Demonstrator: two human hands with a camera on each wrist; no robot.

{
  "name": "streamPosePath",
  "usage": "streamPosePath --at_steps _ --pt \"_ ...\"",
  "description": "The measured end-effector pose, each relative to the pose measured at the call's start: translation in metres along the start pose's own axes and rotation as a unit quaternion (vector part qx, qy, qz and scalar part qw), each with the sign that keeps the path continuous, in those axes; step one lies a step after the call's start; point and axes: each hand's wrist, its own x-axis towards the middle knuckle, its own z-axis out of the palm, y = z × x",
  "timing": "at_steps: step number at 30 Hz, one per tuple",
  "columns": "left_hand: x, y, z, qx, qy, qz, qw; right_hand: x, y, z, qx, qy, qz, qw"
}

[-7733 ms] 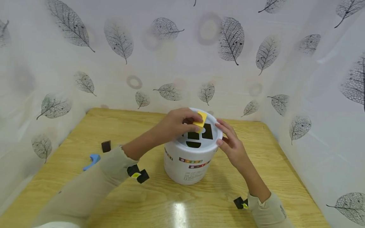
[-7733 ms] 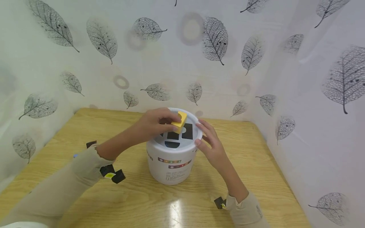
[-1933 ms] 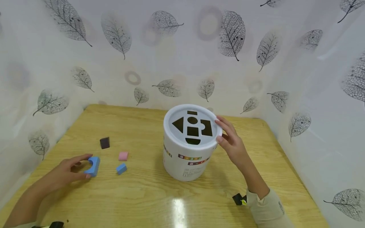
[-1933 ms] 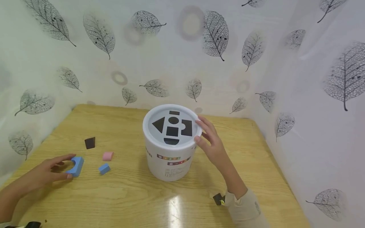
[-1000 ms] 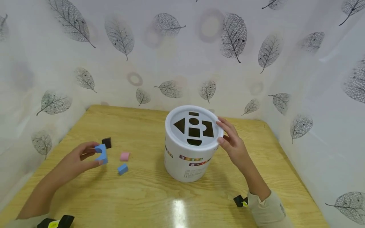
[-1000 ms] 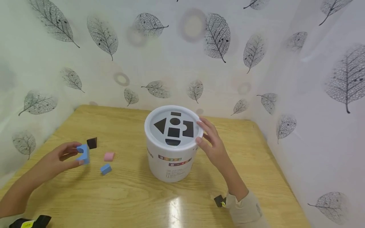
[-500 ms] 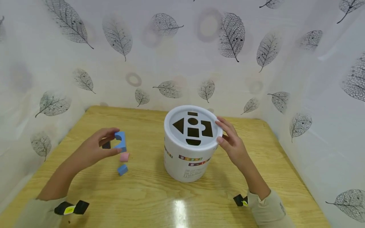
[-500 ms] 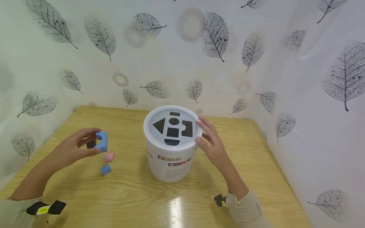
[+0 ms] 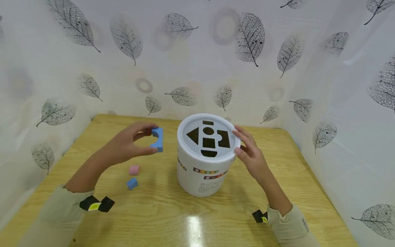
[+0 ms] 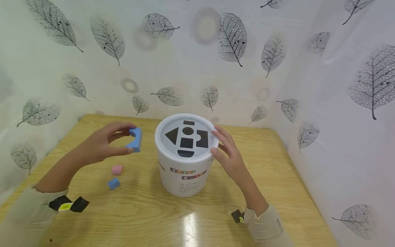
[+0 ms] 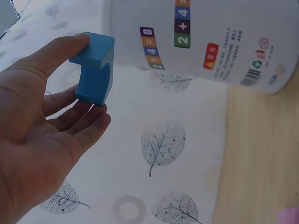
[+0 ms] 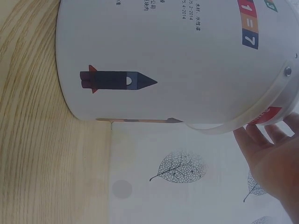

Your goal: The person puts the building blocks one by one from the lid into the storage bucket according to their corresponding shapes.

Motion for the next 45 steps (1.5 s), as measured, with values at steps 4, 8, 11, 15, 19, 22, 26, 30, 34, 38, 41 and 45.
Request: streamPosePath --at_steps 4,8,11,15,19,22,26,30,34,38,41,45 --pt "0.016 0.017 0.001 -0.016 -0.011 0.025 0.9995 0.000 -0.001 -0.001 -0.001 0.000 0.000 1.000" --pt "0.034 0.031 0.007 -0.026 -0.018 0.048 0.9983 0.000 -0.001 -0.001 -0.001 0.002 -0.001 1.000" --pt "0.046 0.038 0.013 -0.032 -0.021 0.060 0.9975 0.000 -0.001 -0.001 0.002 0.002 -0.005 1.000" --pt "0.059 0.048 0.021 -0.035 -0.037 0.067 0.9965 0.000 0.000 0.000 0.008 0.001 -0.007 1.000" --pt "0.071 0.056 0.029 -0.029 -0.061 0.073 0.9950 0.000 0.000 0.000 0.006 0.000 -0.002 1.000" --pt "0.079 0.061 0.035 -0.016 -0.073 0.068 0.9949 0.001 0.000 -0.001 0.004 -0.002 0.000 1.000" --pt "0.091 0.066 0.045 0.005 -0.087 0.056 0.9947 0.001 0.000 0.000 0.006 -0.003 0.003 1.000" --pt "0.102 0.073 0.057 0.016 -0.103 0.053 0.9932 0.002 0.001 -0.001 0.005 -0.004 0.007 1.000" --pt "0.111 0.080 0.067 0.031 -0.115 0.049 0.9916 0.002 0.001 -0.002 0.004 -0.008 0.009 1.000" --pt "0.119 0.086 0.075 0.047 -0.126 0.040 0.9901 0.002 0.000 -0.003 -0.002 -0.013 0.008 1.000" --pt "0.125 0.090 0.080 0.056 -0.137 0.036 0.9884 0.002 0.000 -0.004 -0.003 -0.013 0.007 1.000" --pt "0.129 0.093 0.084 0.066 -0.147 0.034 0.9863 0.001 0.001 -0.003 0.003 -0.015 0.009 1.000"
